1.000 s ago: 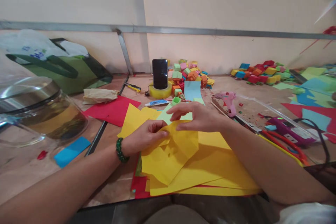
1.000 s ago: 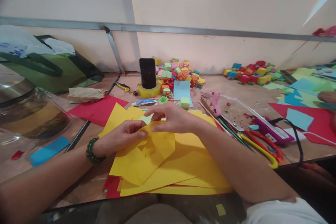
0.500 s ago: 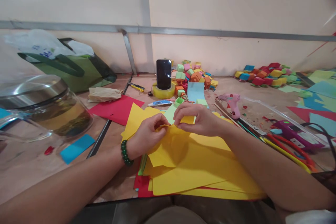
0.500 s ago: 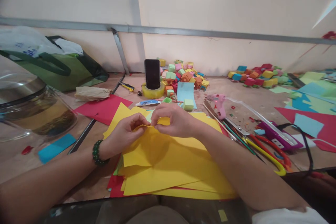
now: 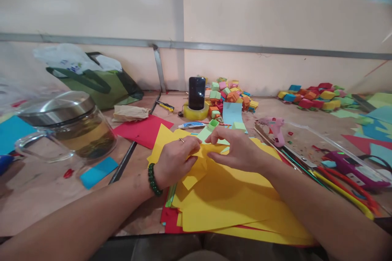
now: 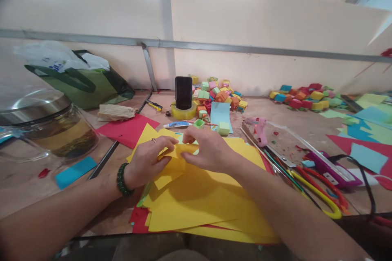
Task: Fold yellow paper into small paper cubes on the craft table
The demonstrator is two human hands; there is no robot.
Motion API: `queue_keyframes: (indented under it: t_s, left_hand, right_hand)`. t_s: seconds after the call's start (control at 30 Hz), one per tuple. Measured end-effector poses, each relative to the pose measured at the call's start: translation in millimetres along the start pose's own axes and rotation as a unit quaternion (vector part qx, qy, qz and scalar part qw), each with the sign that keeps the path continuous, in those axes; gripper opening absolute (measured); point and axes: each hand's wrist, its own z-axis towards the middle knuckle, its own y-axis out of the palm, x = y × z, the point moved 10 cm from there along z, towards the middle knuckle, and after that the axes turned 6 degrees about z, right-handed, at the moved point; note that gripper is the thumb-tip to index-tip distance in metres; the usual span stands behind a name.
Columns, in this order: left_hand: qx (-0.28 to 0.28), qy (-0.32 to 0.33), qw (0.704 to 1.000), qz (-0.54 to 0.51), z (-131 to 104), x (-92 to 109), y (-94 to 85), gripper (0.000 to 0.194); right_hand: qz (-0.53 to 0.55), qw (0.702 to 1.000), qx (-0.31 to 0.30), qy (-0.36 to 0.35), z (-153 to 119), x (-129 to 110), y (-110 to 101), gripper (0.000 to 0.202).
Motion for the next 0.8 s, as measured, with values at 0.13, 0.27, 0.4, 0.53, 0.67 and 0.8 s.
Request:
queue_keyframes:
  t_s: [0.13,0.27,0.4,0.53,0.67,0.8]
  left_hand:
    - [0.001,-0.006,1.000,0.013,1,-1,-0.6,0.025]
    - [0.004,-0.037,0.999,-0.006,2,-9,-1.2,0.023]
    - [0.024,-0.032,0.999,-0.012,2,-9,-6.9,0.020]
    - [0.044,-0.018,0.999,-0.019,2,-7,-12.9,0.020]
    - [0.055,-0.007,0.998,-0.010,2,-5,-15.3,0.021]
    - [0.049,-0.005,0.999,0.013,3,-3,-13.5,0.016]
  right_hand:
    - [-0.006,0.998,0.010,0.060,-1,9,0,0.011]
    - [-0.023,0.995,0.058,0.081,-1,15,-9,0.009]
    - [-0.004,0.995,0.083,0.057,-1,12,-14,0.011]
    - [0.012,0.995,0.094,0.013,-1,3,-15,0.011]
    - [0.027,0.995,0.096,-0.005,-1,0,-16,0.016]
    - [0.041,0.994,0.100,-0.004,0,2,-16,0.019]
